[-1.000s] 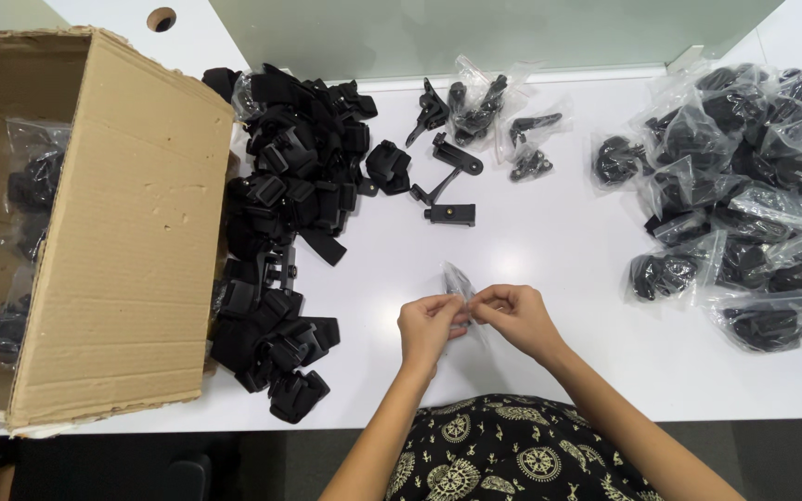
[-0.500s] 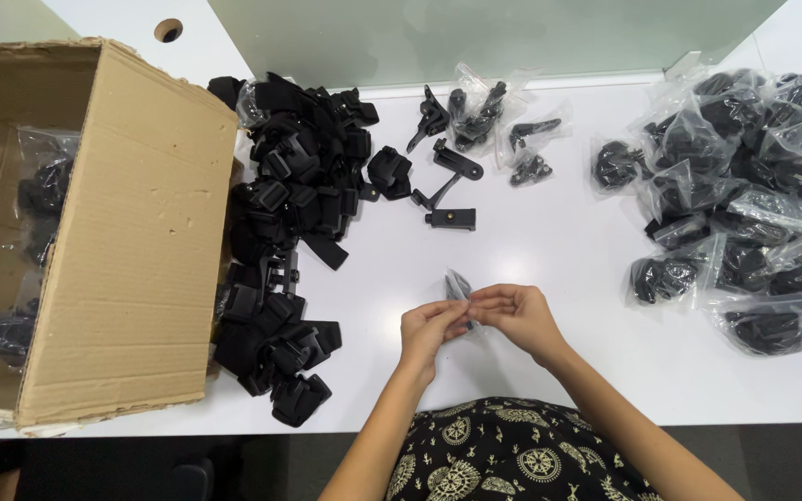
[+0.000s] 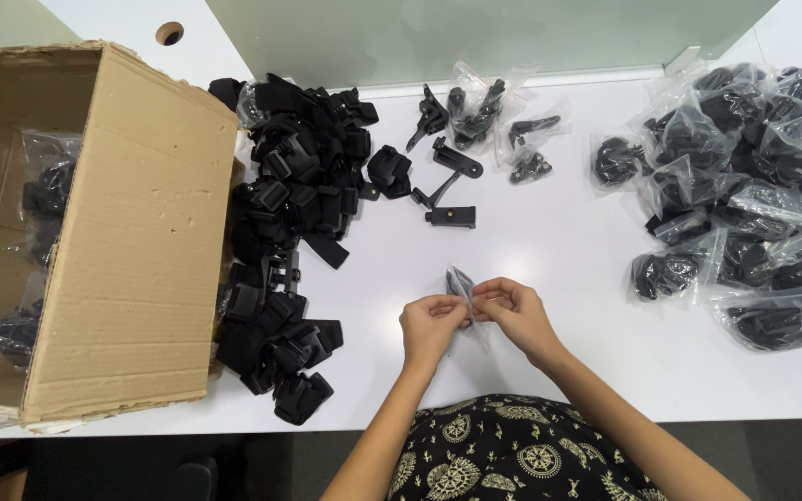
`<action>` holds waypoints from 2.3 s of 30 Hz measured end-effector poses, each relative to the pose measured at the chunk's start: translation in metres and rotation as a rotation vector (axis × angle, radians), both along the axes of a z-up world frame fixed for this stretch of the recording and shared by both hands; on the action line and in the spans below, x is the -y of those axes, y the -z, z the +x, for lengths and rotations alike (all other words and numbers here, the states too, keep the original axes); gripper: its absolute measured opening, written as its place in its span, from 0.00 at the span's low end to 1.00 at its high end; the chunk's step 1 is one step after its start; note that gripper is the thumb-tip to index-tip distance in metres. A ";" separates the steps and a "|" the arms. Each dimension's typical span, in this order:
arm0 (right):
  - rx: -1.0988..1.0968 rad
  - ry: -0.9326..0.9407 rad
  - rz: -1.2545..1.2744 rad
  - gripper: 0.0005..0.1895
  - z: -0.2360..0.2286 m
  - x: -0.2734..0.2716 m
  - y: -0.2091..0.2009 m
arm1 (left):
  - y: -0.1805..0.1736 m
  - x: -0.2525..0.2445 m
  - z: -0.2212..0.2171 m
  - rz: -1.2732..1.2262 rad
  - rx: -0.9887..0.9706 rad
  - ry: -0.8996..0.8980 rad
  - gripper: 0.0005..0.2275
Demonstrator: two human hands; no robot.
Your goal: The person packs small black plastic camera accessories into clear plastic bags. They pick up individual items from a pile on a white table, place them into bags, and then put the sealed bags into a cardboard box. The process is repeated continuously throughout the video.
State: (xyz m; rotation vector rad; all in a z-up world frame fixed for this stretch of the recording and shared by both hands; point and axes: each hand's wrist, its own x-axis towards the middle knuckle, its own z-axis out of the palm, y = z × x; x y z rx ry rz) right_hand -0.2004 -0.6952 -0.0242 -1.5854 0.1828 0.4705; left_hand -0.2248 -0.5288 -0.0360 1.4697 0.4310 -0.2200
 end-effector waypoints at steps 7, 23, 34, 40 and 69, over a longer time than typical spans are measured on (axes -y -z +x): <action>0.065 -0.049 -0.175 0.14 0.000 -0.002 -0.011 | -0.005 0.000 -0.003 0.014 -0.010 -0.010 0.09; 0.360 -0.100 -0.243 0.11 -0.001 -0.006 -0.018 | -0.003 0.006 -0.006 0.267 0.183 -0.003 0.09; 0.381 -0.073 -0.417 0.10 -0.001 -0.001 -0.022 | -0.015 0.001 -0.004 0.348 0.198 -0.034 0.10; 0.517 -0.162 -0.454 0.06 0.000 -0.002 -0.022 | -0.018 0.003 -0.005 0.286 0.225 -0.017 0.07; 0.493 -0.236 -0.656 0.19 0.003 0.005 -0.031 | -0.023 -0.020 0.003 0.448 0.350 -0.065 0.06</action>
